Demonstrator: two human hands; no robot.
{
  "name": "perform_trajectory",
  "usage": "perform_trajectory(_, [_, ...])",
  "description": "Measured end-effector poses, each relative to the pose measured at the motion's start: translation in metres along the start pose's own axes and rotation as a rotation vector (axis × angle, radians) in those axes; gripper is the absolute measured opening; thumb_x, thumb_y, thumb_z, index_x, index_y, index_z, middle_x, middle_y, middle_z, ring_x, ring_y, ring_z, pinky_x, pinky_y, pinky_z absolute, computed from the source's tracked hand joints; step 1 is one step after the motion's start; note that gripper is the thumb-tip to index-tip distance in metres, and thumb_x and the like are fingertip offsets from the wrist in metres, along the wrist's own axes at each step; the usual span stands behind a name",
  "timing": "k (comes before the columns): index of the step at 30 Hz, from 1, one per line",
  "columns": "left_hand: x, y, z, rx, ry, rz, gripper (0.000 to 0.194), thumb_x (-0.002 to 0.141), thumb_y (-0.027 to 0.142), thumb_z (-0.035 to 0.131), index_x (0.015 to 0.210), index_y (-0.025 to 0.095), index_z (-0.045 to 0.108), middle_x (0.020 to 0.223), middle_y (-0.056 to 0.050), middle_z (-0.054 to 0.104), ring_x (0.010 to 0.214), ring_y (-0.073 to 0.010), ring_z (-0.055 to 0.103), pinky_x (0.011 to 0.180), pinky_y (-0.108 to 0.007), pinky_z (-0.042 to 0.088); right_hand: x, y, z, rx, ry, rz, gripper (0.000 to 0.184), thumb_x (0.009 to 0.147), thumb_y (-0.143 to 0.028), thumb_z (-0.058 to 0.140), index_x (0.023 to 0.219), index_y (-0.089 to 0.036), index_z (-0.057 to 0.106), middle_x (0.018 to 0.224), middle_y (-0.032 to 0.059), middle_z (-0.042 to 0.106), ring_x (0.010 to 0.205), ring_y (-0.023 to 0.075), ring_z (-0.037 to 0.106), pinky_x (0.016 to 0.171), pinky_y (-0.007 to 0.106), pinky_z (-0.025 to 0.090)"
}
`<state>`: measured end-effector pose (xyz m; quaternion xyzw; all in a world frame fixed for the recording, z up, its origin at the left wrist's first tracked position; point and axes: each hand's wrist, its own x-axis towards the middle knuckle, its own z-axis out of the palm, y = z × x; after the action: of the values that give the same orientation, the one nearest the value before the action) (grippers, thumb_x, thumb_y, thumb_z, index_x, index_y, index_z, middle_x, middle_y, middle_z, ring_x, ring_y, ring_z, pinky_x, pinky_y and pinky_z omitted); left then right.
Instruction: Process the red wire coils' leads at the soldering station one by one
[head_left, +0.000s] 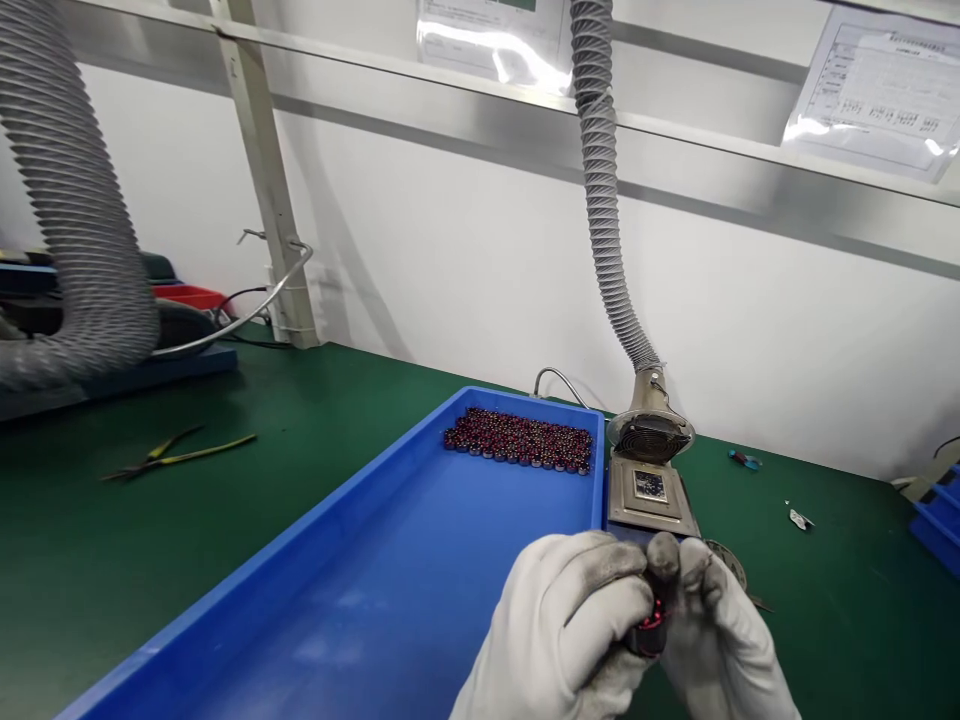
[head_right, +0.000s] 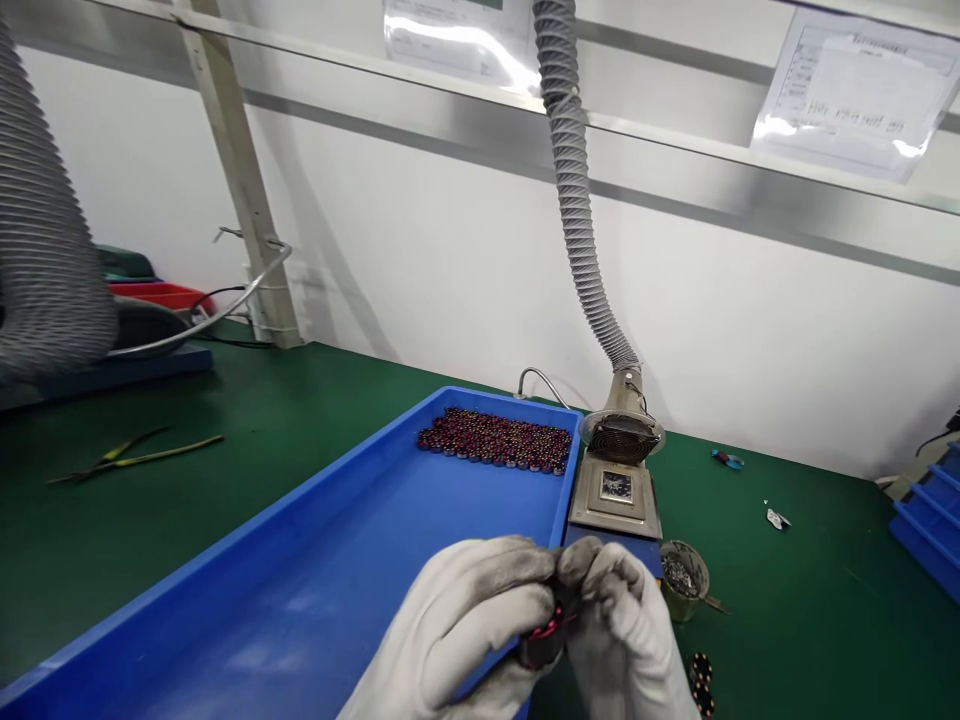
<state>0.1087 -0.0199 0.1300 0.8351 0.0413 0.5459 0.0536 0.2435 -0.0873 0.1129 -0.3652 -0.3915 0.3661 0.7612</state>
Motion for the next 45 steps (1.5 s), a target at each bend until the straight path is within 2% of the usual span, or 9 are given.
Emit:
perform_trajectory(6, [-0.006,-0.002,-0.008,0.054,-0.014,-0.017,0.012,0.085,0.021,0.047,0.097,0.020,0.048,0.089,-0.005,0.067,0.085,-0.0183,0.062,0.071,-0.032,0.050,-0.005,-0.001,0.014,-0.196,-0.018,-0.033,0.020,0.057,-0.039,0.078,0.067,-0.023,0.070,0.068,0.0043,0.063,0.063,0.0189,0.060,0.057,0.029,0.049])
perform_trajectory(13, [-0.007,0.002,-0.008,0.140,0.022,-0.046,0.007,0.080,0.018,0.054,0.086,0.020,0.051,0.084,-0.004,0.068,0.082,-0.0188,0.063,0.071,-0.032,0.051,-0.011,0.003,-0.011,-0.372,0.308,-0.462,0.010,0.062,-0.026,0.076,0.070,-0.027,0.072,0.074,0.0041,0.068,0.072,0.0211,0.064,0.065,0.032,0.053])
perform_trajectory(16, [-0.007,0.002,-0.007,0.168,0.030,-0.089,0.007,0.080,0.018,0.054,0.086,0.020,0.051,0.086,-0.003,0.067,0.083,-0.0181,0.063,0.071,-0.032,0.051,-0.013,0.002,-0.007,-0.353,0.331,-0.280,0.017,0.063,-0.032,0.076,0.078,-0.026,0.072,0.080,0.0059,0.071,0.073,0.0226,0.066,0.066,0.033,0.054])
perform_trajectory(20, [-0.009,-0.001,-0.007,0.280,0.088,-0.032,0.010,0.077,0.015,0.049,0.086,0.018,0.052,0.086,-0.005,0.068,0.083,-0.0189,0.062,0.072,-0.033,0.049,-0.015,0.008,0.025,-0.244,0.150,0.055,0.031,0.063,-0.035,0.075,0.091,-0.024,0.069,0.089,0.0072,0.071,0.079,0.0245,0.066,0.070,0.034,0.054])
perform_trajectory(27, [-0.007,-0.003,-0.011,0.269,0.069,-0.050,0.010,0.083,0.015,0.045,0.088,0.017,0.054,0.086,-0.005,0.069,0.083,-0.0201,0.062,0.071,-0.036,0.048,-0.006,0.025,0.032,-0.100,0.147,0.096,0.016,0.071,-0.036,0.066,0.078,-0.021,0.069,0.081,0.0003,0.070,0.076,0.0151,0.066,0.065,0.024,0.052])
perform_trajectory(30, [-0.005,-0.004,-0.012,0.092,0.023,-0.099,0.011,0.083,0.017,0.047,0.092,0.018,0.054,0.087,-0.005,0.067,0.081,-0.0189,0.062,0.068,-0.033,0.051,-0.006,0.023,0.027,0.017,0.117,0.139,0.028,0.058,-0.036,0.077,0.079,-0.020,0.069,0.078,0.0050,0.071,0.075,0.0195,0.066,0.070,0.029,0.053])
perform_trajectory(36, [-0.006,-0.010,-0.011,-0.330,-0.001,-0.242,0.013,0.083,0.018,0.050,0.089,0.023,0.060,0.084,-0.003,0.068,0.078,-0.0163,0.062,0.071,-0.027,0.050,-0.007,0.022,0.027,0.192,0.061,0.292,0.029,0.058,-0.028,0.079,0.082,-0.018,0.067,0.072,0.0061,0.068,0.068,0.0206,0.066,0.066,0.035,0.054])
perform_trajectory(42, [-0.005,-0.015,-0.022,-0.777,0.168,-0.729,0.015,0.072,0.013,0.056,0.075,0.022,0.067,0.079,0.000,0.069,0.074,-0.0151,0.063,0.067,-0.021,0.050,-0.008,0.020,0.027,0.329,-0.035,0.443,0.032,0.056,-0.032,0.080,0.082,-0.017,0.067,0.072,0.0054,0.069,0.055,0.0146,0.062,0.059,0.032,0.054])
perform_trajectory(45, [-0.002,-0.012,-0.024,-0.799,0.025,-0.737,0.037,0.053,0.007,0.074,0.085,0.026,0.071,0.096,-0.001,0.069,0.089,-0.0185,0.062,0.081,-0.022,0.047,-0.011,0.014,0.028,0.328,-0.041,0.431,0.029,0.061,-0.029,0.078,0.085,-0.018,0.067,0.077,0.0062,0.069,0.061,0.0163,0.064,0.060,0.031,0.054])
